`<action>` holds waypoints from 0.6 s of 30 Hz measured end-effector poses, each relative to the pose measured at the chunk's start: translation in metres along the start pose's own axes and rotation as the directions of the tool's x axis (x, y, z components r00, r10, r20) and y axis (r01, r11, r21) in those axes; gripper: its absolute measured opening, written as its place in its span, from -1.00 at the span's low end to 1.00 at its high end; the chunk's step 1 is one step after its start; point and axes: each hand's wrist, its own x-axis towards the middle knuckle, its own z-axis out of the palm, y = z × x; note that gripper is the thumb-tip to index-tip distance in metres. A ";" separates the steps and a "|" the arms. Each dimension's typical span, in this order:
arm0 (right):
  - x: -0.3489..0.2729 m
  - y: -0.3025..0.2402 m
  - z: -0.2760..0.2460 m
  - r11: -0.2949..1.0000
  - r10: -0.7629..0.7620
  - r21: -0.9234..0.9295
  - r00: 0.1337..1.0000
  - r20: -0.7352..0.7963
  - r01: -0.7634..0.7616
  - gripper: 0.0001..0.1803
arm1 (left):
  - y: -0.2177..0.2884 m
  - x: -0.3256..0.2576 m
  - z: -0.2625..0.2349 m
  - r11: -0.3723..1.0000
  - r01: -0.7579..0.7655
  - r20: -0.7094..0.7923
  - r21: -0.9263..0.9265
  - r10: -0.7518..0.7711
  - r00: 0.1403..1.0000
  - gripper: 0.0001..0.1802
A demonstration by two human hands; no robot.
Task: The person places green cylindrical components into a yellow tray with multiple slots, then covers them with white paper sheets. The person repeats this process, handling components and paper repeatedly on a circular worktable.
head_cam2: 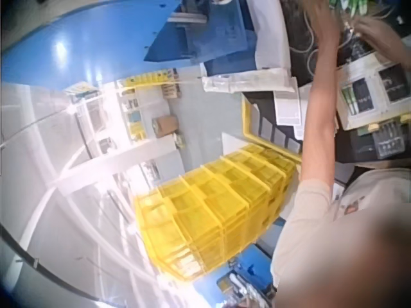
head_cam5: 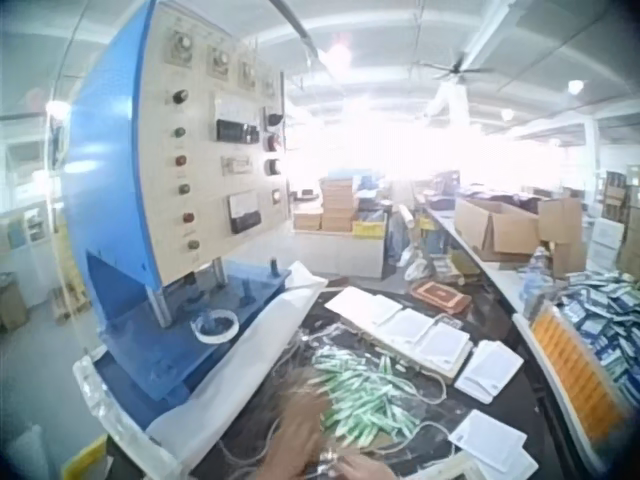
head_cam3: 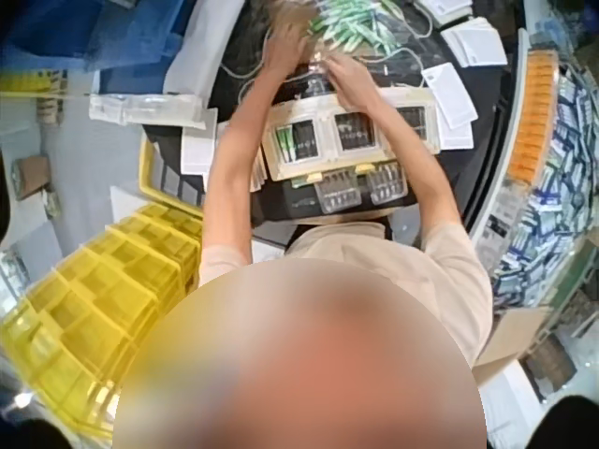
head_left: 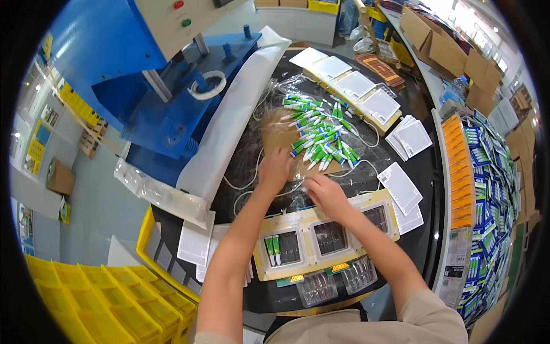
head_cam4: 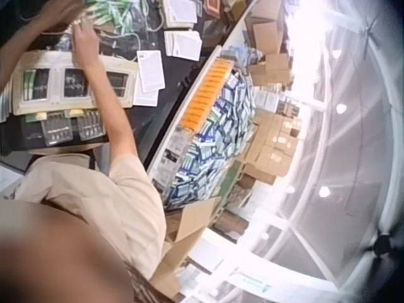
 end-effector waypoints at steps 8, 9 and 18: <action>-0.106 -0.113 0.025 0.985 -0.077 0.149 0.994 -0.081 0.089 -0.74 | -0.010 0.041 0.039 0.955 -0.158 0.119 0.250 0.132 0.984 -0.74; -0.108 -0.114 0.032 0.985 -0.141 0.086 0.987 -0.073 0.147 -0.74 | -0.012 0.039 0.039 0.955 -0.145 0.110 0.258 0.120 0.987 -0.75; -0.089 -0.121 0.035 0.996 0.077 -0.036 0.988 -0.132 -0.083 -0.68 | -0.019 -0.039 -0.031 0.995 0.083 -0.060 -0.048 -0.086 0.994 -0.76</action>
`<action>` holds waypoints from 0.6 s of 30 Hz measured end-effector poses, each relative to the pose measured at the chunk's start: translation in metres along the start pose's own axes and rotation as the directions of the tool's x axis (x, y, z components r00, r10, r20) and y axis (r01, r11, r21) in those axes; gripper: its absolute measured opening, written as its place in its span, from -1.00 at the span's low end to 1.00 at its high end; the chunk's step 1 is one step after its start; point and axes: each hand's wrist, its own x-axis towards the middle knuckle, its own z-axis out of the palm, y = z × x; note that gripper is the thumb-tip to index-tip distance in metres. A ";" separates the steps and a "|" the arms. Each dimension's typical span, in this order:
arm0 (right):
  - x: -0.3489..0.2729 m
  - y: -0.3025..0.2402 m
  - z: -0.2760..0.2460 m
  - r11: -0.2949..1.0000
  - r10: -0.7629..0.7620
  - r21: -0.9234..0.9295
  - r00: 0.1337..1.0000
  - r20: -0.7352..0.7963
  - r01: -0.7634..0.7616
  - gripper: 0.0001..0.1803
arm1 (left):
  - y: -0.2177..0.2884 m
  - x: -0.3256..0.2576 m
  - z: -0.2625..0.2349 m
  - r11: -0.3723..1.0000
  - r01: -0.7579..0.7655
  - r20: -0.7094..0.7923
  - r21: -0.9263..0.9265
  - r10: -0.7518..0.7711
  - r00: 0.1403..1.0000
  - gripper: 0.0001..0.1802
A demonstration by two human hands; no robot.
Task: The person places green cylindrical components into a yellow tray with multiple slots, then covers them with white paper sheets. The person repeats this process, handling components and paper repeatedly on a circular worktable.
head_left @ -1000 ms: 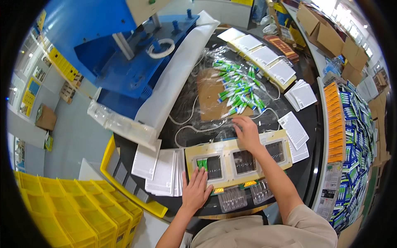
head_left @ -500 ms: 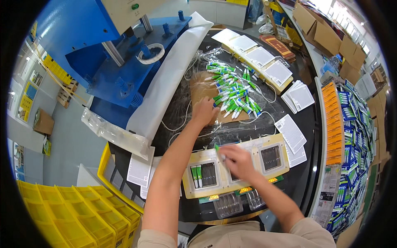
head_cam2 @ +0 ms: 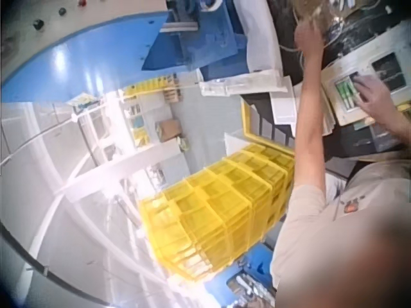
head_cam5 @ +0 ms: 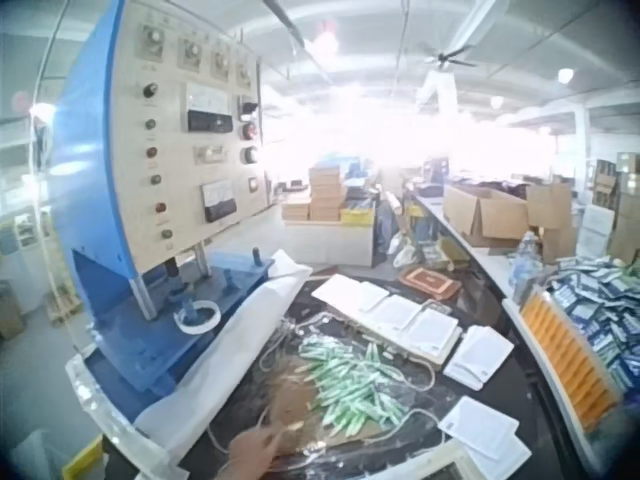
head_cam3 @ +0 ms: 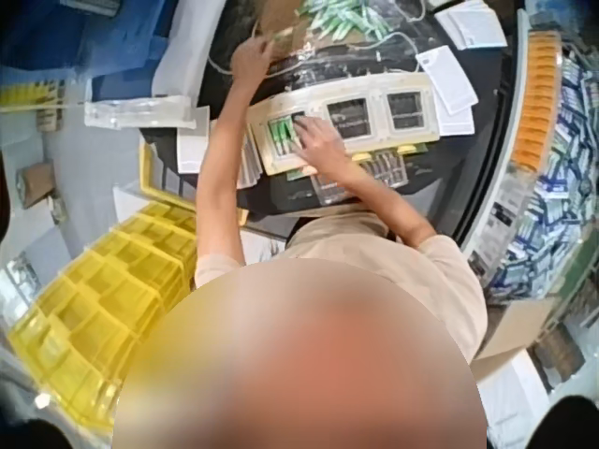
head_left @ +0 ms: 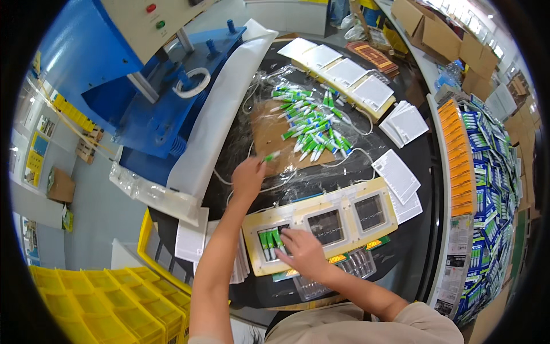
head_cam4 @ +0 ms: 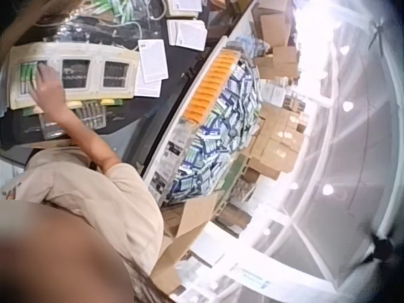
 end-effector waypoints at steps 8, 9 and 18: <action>0.143 0.190 -0.004 0.881 0.015 -0.460 0.965 0.262 0.112 -0.88 | 0.023 -0.128 -0.082 0.448 0.366 0.158 -0.816 -0.437 0.886 -0.82; 0.146 0.198 0.000 0.880 0.030 -0.457 0.948 0.316 0.125 -0.91 | 0.026 -0.141 -0.088 0.289 0.364 0.217 -0.886 -0.435 0.874 -0.83; 0.139 0.197 -0.016 0.770 -0.220 -0.470 0.871 0.439 0.431 -0.89 | 0.035 -0.199 -0.084 -0.408 0.380 0.549 -0.830 -0.479 0.684 -0.69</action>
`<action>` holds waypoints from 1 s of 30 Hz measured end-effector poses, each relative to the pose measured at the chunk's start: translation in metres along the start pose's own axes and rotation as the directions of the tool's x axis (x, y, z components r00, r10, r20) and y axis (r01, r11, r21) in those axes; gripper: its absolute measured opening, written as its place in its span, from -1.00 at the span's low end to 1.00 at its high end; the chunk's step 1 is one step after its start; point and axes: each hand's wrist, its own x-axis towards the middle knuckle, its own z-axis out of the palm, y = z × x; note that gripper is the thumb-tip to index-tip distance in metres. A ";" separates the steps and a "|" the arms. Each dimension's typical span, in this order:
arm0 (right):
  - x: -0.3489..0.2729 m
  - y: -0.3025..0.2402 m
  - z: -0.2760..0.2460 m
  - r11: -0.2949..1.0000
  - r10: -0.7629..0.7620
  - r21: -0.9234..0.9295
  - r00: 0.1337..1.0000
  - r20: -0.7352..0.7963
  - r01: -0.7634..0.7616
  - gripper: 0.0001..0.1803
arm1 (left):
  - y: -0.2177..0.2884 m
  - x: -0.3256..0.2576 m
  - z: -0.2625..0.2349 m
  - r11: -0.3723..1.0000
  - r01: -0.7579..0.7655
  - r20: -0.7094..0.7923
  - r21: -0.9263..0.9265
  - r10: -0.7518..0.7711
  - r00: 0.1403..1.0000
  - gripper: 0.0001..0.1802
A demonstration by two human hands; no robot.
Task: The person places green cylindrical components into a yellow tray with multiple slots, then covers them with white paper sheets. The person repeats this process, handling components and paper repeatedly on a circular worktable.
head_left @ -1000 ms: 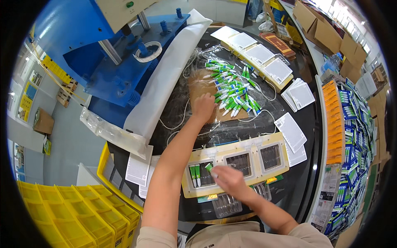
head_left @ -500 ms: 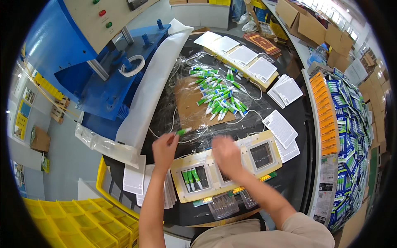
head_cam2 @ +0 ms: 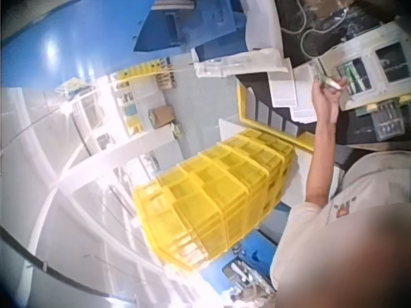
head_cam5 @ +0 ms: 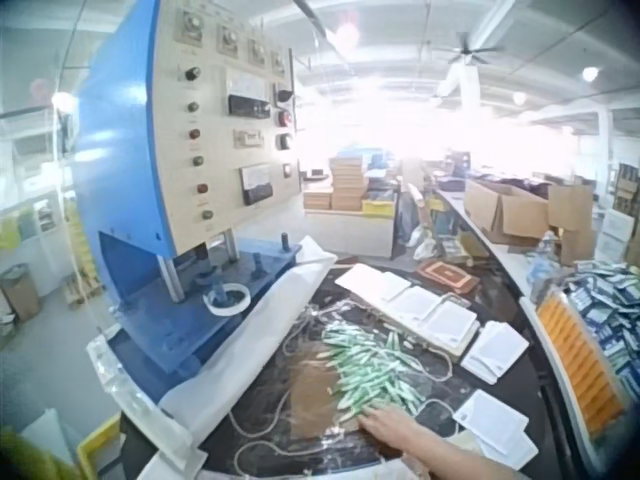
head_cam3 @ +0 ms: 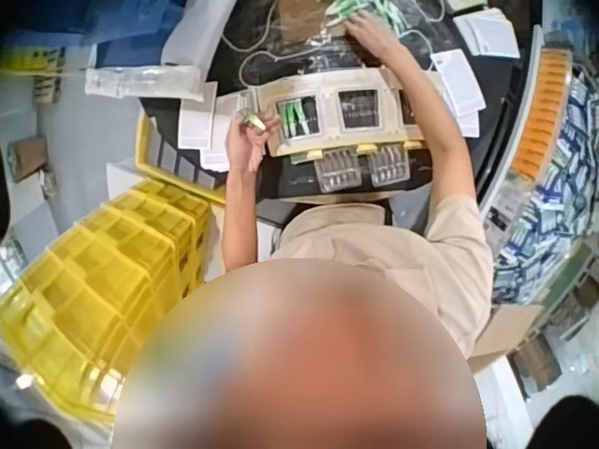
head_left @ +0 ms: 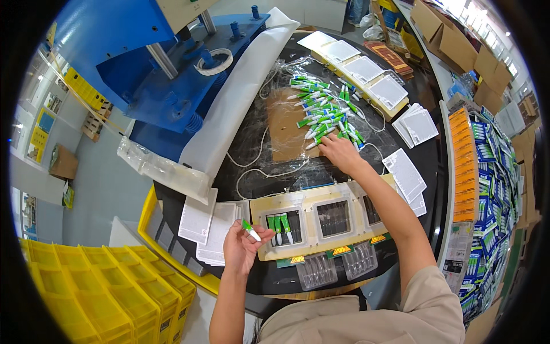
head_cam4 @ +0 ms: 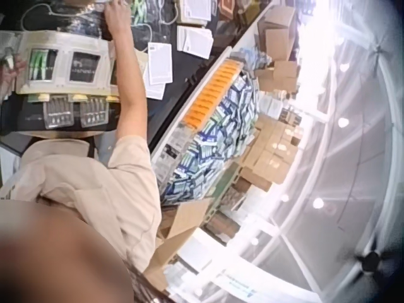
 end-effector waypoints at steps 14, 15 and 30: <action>-0.104 -0.186 -0.087 0.749 0.094 0.644 0.937 -0.335 0.156 -0.71 | -0.004 -0.026 -0.008 0.997 0.060 0.075 0.051 -0.064 0.995 -0.78; -0.106 -0.193 -0.083 0.759 0.141 0.641 0.931 -0.336 0.117 -0.70 | -0.007 -0.032 -0.008 0.991 0.048 0.025 0.129 -0.052 0.998 -0.77; -0.092 -0.240 -0.064 0.795 0.365 0.586 0.894 -0.258 -0.156 -0.68 | -0.049 -0.089 -0.008 0.714 -0.174 0.034 0.678 0.206 0.978 -0.84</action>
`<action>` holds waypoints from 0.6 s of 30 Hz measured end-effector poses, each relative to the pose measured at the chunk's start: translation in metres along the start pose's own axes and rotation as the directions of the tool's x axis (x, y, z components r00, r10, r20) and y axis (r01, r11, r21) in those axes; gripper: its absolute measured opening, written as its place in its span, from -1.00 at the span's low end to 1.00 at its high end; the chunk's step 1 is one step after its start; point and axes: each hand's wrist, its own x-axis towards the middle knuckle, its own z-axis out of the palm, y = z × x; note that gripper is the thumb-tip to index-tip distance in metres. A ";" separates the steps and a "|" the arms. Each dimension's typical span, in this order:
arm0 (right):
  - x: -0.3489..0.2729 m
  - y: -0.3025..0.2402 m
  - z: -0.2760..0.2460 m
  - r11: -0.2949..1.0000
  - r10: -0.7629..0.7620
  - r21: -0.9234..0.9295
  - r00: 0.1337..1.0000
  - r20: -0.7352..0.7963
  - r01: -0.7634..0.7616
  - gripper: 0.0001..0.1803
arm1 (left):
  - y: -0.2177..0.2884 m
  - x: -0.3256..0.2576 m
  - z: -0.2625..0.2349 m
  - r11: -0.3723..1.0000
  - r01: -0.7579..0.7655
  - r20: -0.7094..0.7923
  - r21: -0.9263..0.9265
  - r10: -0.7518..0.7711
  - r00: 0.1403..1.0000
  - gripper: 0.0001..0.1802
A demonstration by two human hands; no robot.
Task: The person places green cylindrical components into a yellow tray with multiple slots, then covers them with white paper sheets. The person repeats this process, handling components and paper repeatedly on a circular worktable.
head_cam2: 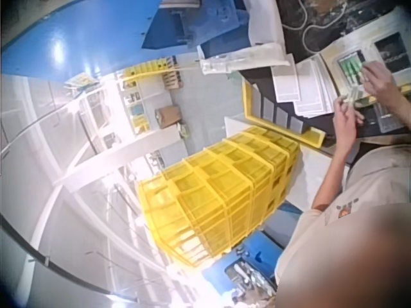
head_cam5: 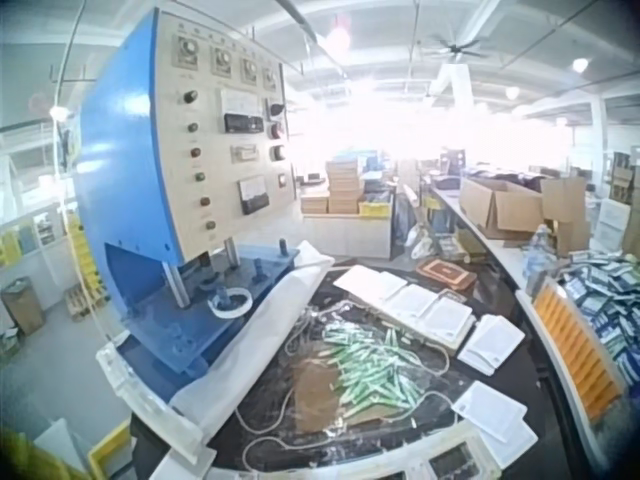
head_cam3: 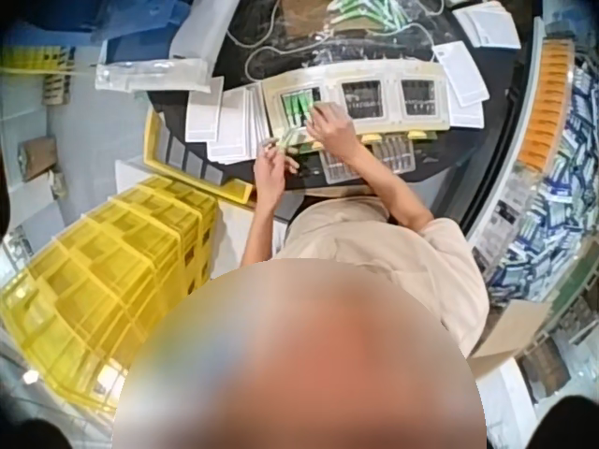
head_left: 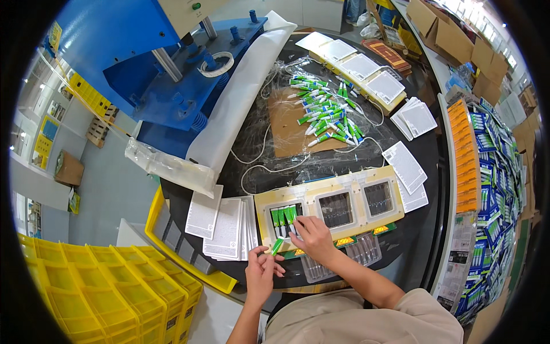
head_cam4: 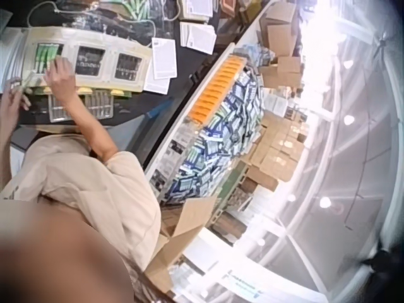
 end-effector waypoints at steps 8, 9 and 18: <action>0.014 0.023 -0.048 0.984 0.161 0.082 0.986 -0.044 -0.158 -0.74 | -0.024 0.060 0.065 0.251 -0.489 0.178 0.836 0.718 0.673 -0.83; 0.015 0.026 -0.052 0.975 0.200 0.100 0.979 -0.030 -0.196 -0.74 | -0.029 0.069 0.075 0.216 -0.473 0.180 0.854 0.731 0.658 -0.84; 0.009 0.012 -0.040 0.988 0.135 0.062 0.989 0.060 -0.139 -0.70 | -0.038 0.059 0.070 0.243 -0.426 0.195 0.872 0.624 0.756 -0.66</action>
